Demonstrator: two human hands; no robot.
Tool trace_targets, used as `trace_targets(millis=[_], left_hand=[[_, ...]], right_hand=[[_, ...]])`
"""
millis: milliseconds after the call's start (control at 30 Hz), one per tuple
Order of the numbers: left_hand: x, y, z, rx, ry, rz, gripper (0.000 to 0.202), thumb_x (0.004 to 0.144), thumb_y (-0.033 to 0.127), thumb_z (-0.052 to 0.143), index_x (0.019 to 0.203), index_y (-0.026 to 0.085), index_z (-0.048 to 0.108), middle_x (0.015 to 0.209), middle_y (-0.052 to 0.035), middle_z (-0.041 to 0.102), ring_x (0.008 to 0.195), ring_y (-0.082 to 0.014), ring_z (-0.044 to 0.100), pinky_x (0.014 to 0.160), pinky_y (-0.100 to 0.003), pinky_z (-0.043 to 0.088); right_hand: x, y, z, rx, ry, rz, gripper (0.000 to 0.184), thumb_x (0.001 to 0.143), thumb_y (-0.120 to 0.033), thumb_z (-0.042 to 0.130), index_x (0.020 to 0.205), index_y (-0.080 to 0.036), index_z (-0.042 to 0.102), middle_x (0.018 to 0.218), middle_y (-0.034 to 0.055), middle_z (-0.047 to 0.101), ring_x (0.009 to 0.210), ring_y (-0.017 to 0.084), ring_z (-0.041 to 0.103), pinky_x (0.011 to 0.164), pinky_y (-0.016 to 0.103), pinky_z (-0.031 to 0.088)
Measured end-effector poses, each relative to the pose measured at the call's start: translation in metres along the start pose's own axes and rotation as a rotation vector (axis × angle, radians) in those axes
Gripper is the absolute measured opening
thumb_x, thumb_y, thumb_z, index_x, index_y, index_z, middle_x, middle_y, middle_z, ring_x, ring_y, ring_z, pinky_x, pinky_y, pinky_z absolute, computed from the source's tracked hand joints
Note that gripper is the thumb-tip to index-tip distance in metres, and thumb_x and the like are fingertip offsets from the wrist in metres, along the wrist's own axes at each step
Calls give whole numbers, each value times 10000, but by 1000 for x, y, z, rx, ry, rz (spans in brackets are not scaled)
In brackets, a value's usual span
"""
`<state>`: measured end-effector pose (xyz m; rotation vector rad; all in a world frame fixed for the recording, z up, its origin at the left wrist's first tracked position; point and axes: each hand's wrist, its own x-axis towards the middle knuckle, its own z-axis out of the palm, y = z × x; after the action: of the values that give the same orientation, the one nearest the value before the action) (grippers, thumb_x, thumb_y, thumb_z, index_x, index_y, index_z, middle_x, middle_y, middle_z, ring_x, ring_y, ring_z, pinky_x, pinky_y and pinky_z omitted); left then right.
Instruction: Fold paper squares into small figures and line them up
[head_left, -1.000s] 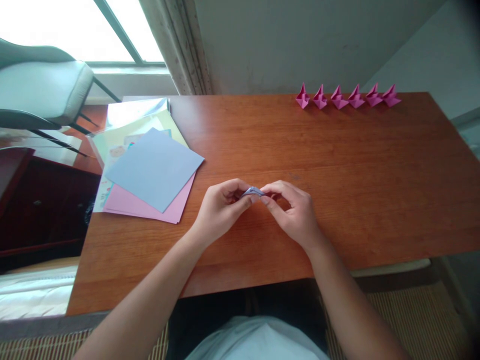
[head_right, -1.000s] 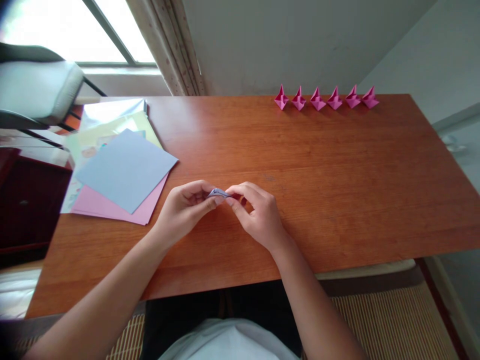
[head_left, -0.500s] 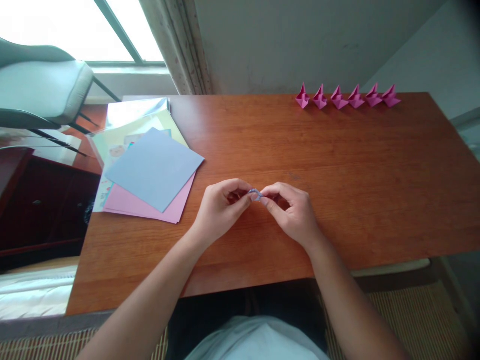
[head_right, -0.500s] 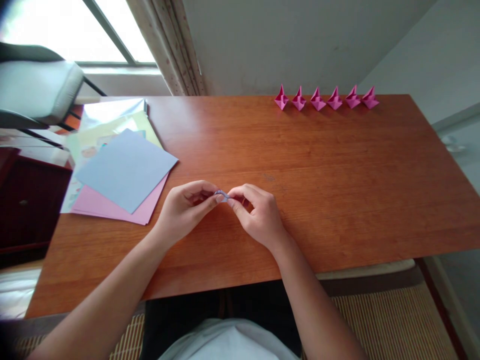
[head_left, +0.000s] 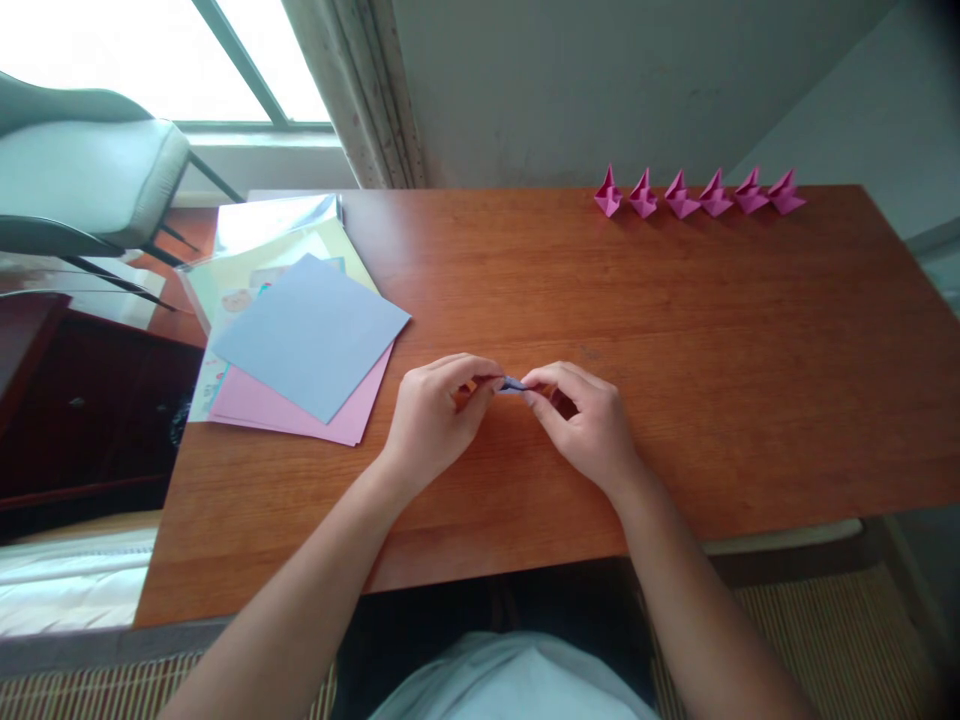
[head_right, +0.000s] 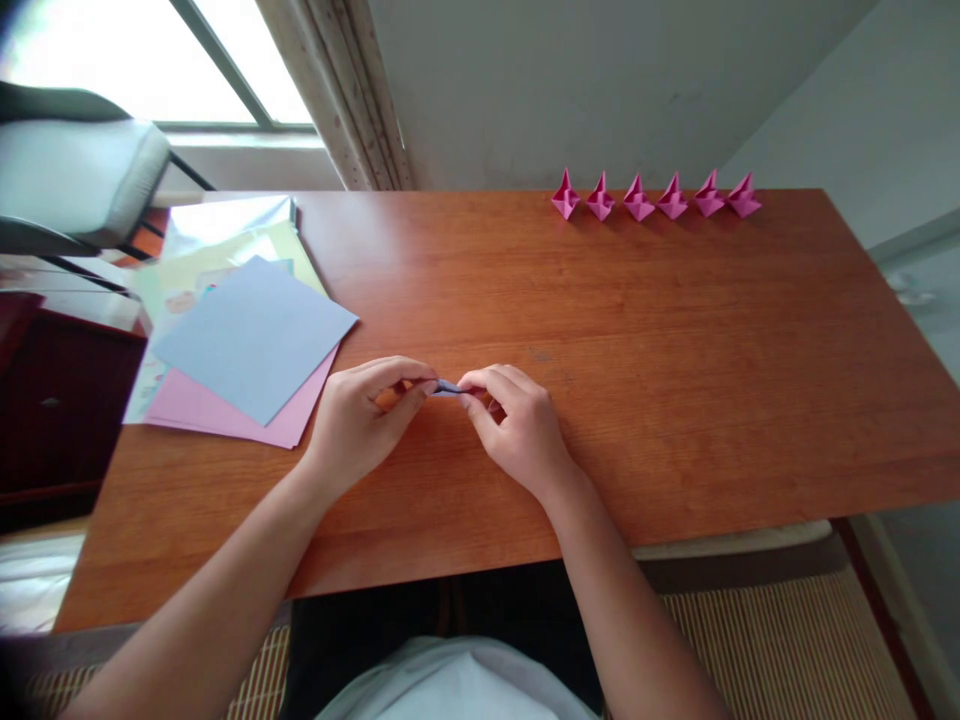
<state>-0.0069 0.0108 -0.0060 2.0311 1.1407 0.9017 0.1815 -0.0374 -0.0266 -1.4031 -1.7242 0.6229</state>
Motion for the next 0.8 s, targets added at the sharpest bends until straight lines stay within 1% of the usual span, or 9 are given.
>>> trace_targets(millis=[100, 167, 267, 367, 500, 667, 733, 800], left_hand=[[-1, 1, 2, 49, 40, 32, 120, 902, 124, 624, 849, 181, 716, 836, -21, 761, 749, -142, 683, 678, -239, 509], [-2, 1, 3, 32, 56, 45, 114, 909, 135, 631, 859, 182, 721, 845, -23, 761, 755, -141, 686, 672, -235, 513], [-2, 0, 4, -20, 37, 77, 107, 913, 142, 645, 890, 179, 742, 900, -38, 761, 798, -146, 702, 704, -235, 535], [-3, -3, 5, -27, 15, 115, 126, 921, 142, 640, 931, 182, 760, 954, -56, 753, 848, -156, 707, 744, -248, 549], [-4, -6, 7, 7, -7, 143, 149, 937, 152, 623, 952, 200, 763, 952, -55, 751, 858, -163, 699, 769, -272, 552], [-3, -7, 8, 65, 12, 214, 124, 940, 183, 640, 929, 204, 761, 911, -54, 741, 837, -172, 671, 791, -310, 539], [-3, -7, 7, 82, 20, 215, 124, 938, 180, 640, 918, 201, 761, 900, -53, 735, 827, -170, 668, 781, -305, 535], [-2, -6, 5, 64, 17, 178, 133, 935, 162, 632, 922, 195, 761, 910, -54, 734, 819, -161, 675, 751, -282, 534]], right_hand=[[1, -2, -1, 2, -1, -47, 81, 956, -184, 614, 999, -231, 664, 993, 45, 710, 928, 188, 647, 709, 293, 529], [2, -3, -1, 1, 29, -63, 75, 962, -193, 616, 1001, -233, 665, 1016, 50, 704, 958, 191, 636, 698, 290, 524], [2, -3, -2, -31, 67, -80, 53, 959, -212, 639, 990, -240, 671, 962, 38, 698, 905, 186, 630, 727, 312, 522], [2, -1, -1, -54, 70, -124, 40, 951, -205, 659, 971, -233, 679, 933, 37, 699, 890, 184, 638, 785, 333, 527], [1, 1, -1, -93, 93, -183, 91, 951, -156, 645, 944, -232, 697, 900, 33, 717, 864, 179, 641, 807, 336, 530], [0, 3, -2, -111, 109, -176, 112, 942, -149, 660, 932, -239, 725, 881, 28, 733, 833, 175, 647, 782, 327, 532], [0, 3, -1, -115, 99, -171, 110, 943, -155, 663, 940, -239, 735, 879, 30, 732, 830, 172, 654, 776, 322, 533], [1, 2, -1, -110, 108, -163, 118, 943, -153, 665, 952, -241, 742, 880, 29, 730, 826, 167, 662, 771, 316, 533]])
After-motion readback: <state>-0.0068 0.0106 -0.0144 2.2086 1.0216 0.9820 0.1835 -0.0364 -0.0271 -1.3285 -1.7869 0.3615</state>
